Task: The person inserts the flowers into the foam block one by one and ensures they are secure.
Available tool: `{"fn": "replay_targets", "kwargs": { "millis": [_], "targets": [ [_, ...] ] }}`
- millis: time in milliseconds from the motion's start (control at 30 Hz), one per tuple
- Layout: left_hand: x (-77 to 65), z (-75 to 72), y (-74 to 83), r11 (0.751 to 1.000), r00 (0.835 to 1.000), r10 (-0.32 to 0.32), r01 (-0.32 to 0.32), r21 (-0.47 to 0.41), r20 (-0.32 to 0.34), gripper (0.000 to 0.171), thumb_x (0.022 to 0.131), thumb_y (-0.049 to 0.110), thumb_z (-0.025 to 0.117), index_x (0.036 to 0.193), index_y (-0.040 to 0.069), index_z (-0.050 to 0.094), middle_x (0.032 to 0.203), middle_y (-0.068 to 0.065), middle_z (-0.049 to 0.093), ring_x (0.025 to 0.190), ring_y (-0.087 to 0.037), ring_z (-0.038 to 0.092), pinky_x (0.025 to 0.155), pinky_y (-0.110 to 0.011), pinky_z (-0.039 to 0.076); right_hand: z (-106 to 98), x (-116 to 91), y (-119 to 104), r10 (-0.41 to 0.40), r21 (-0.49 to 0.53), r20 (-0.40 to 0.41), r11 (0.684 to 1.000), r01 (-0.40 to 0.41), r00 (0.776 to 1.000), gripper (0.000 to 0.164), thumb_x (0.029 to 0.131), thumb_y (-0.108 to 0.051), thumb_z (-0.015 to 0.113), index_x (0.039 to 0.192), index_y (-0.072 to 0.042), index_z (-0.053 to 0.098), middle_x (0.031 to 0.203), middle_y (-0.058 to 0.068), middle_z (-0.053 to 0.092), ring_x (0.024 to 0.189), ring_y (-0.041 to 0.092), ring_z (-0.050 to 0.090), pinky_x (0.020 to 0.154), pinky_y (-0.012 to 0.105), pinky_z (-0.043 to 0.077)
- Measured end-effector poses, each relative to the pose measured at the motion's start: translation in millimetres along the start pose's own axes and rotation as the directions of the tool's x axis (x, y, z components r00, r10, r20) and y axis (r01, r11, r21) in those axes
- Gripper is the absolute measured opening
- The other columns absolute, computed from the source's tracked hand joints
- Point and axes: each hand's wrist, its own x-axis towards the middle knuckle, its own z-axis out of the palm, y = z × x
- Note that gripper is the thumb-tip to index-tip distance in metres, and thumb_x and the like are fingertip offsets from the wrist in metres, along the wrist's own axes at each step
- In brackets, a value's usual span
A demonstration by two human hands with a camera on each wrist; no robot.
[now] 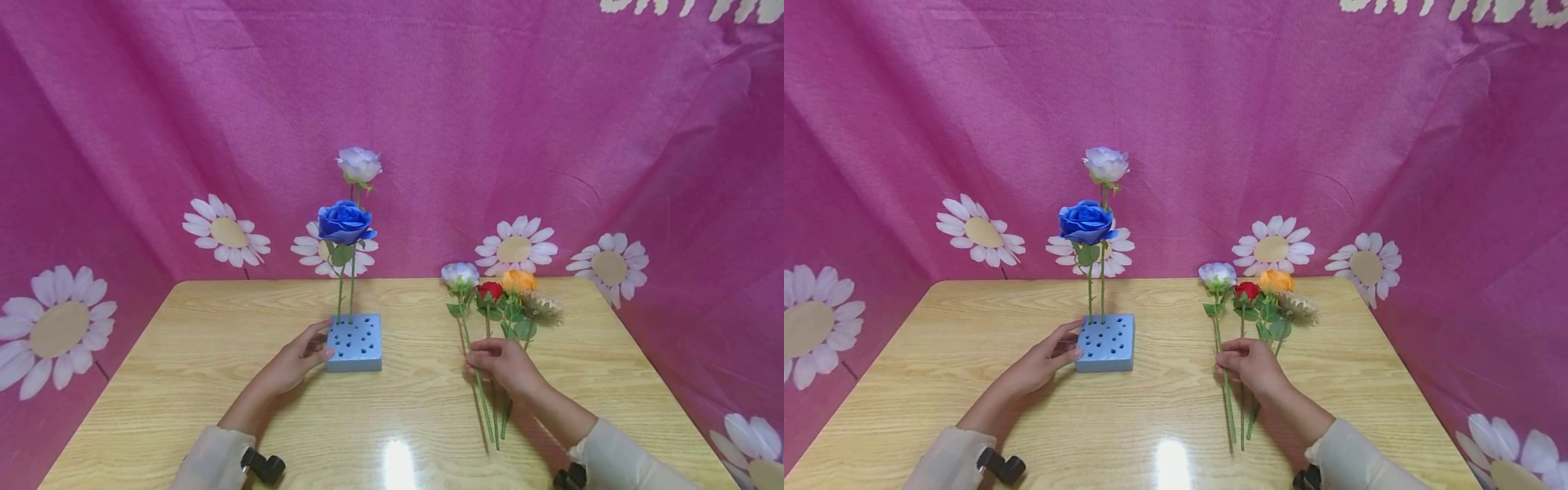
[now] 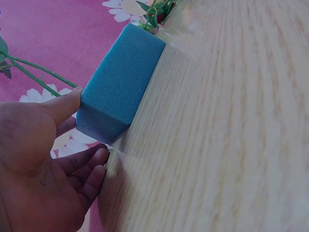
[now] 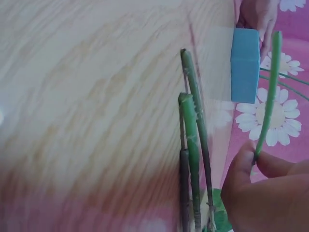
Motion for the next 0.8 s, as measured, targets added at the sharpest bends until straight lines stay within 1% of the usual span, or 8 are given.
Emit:
{"fn": "replay_targets", "kwargs": {
  "millis": [100, 200, 367, 433, 500, 600, 667, 800],
  "targets": [
    [-0.4, -0.3, 0.1, 1.000, 1.000, -0.002, 0.002, -0.004, 0.000, 0.062, 0.106, 0.027, 0.061, 0.162, 0.023, 0.033, 0.152, -0.019, 0.050, 0.136, -0.038, 0.050, 0.117, -0.058, 0.037, -1.8, -0.5, -0.4, 0.030, 0.108, 0.067, 0.993, -0.037, 0.997, 0.049, 0.102, -0.007, 0.063, 0.140, 0.019, 0.045, 0.101, 0.013, 0.075, 0.087, 0.016, 0.074, 0.075, 0.024, 0.060],
    [-0.6, -0.3, -0.1, 1.000, 1.000, -0.001, 0.001, -0.009, 0.001, 0.063, 0.106, 0.026, 0.061, 0.162, 0.023, 0.033, 0.152, -0.019, 0.049, 0.136, -0.039, 0.050, 0.117, -0.058, 0.037, -3.9, -0.9, -0.6, 0.060, 0.206, 0.147, 0.975, -0.090, 0.987, 0.057, 0.103, -0.009, 0.063, 0.147, 0.016, 0.038, 0.105, 0.011, 0.075, 0.092, 0.019, 0.074, 0.080, 0.031, 0.062],
    [-1.1, -0.4, 0.5, 1.000, 1.000, -0.001, 0.001, -0.006, 0.002, 0.063, 0.106, 0.026, 0.060, 0.162, 0.023, 0.033, 0.152, -0.018, 0.050, 0.136, -0.038, 0.050, 0.117, -0.057, 0.037, -5.0, -2.3, -0.7, 0.100, 0.326, 0.281, 0.926, -0.193, 0.954, 0.072, 0.101, -0.010, 0.066, 0.158, 0.005, 0.023, 0.110, 0.010, 0.074, 0.099, 0.023, 0.074, 0.092, 0.047, 0.059],
    [-1.2, -0.5, 0.8, 1.000, 1.000, -0.004, 0.004, -0.006, 0.002, 0.063, 0.106, 0.026, 0.060, 0.162, 0.023, 0.032, 0.152, -0.018, 0.050, 0.136, -0.038, 0.050, 0.117, -0.057, 0.037, -4.4, -2.8, -0.5, 0.105, 0.351, 0.326, 0.909, -0.224, 0.939, 0.077, 0.101, -0.007, 0.066, 0.160, 0.001, 0.018, 0.112, 0.013, 0.073, 0.099, 0.025, 0.074, 0.093, 0.050, 0.058],
    [-1.3, -0.7, 1.1, 1.000, 1.000, -0.007, 0.007, -0.003, 0.002, 0.063, 0.106, 0.026, 0.060, 0.162, 0.023, 0.032, 0.152, -0.018, 0.049, 0.136, -0.038, 0.050, 0.117, -0.057, 0.037, -3.6, -3.4, -0.3, 0.103, 0.357, 0.364, 0.903, -0.240, 0.926, 0.079, 0.100, -0.004, 0.064, 0.162, -0.004, 0.014, 0.115, 0.015, 0.070, 0.100, 0.027, 0.074, 0.093, 0.050, 0.059],
    [-1.3, -0.7, 1.4, 1.000, 1.000, -0.010, 0.010, -0.002, 0.002, 0.063, 0.106, 0.027, 0.061, 0.162, 0.024, 0.032, 0.152, -0.019, 0.049, 0.136, -0.038, 0.050, 0.117, -0.058, 0.037, -2.0, -4.1, 0.6, 0.094, 0.356, 0.396, 0.901, -0.247, 0.914, 0.080, 0.101, 0.000, 0.062, 0.163, -0.007, 0.012, 0.118, 0.018, 0.067, 0.100, 0.027, 0.073, 0.089, 0.047, 0.061],
    [-1.4, -0.8, 1.8, 1.000, 1.000, -0.008, 0.008, 0.000, 0.003, 0.063, 0.106, 0.027, 0.060, 0.162, 0.024, 0.032, 0.152, -0.019, 0.049, 0.136, -0.038, 0.050, 0.117, -0.058, 0.037, -0.8, -4.5, 1.5, 0.089, 0.355, 0.407, 0.902, -0.247, 0.909, 0.079, 0.101, 0.002, 0.061, 0.163, -0.008, 0.012, 0.117, 0.017, 0.068, 0.100, 0.027, 0.073, 0.086, 0.045, 0.062],
    [-1.6, -0.8, 1.9, 1.000, 1.000, -0.005, 0.005, 0.000, 0.005, 0.063, 0.106, 0.027, 0.060, 0.162, 0.023, 0.032, 0.152, -0.019, 0.049, 0.136, -0.038, 0.050, 0.117, -0.058, 0.037, 2.5, -5.6, 3.2, 0.081, 0.352, 0.405, 0.906, -0.237, 0.911, 0.075, 0.101, 0.002, 0.060, 0.161, -0.006, 0.015, 0.109, 0.011, 0.072, 0.098, 0.025, 0.073, 0.082, 0.042, 0.063]
  ]
}}
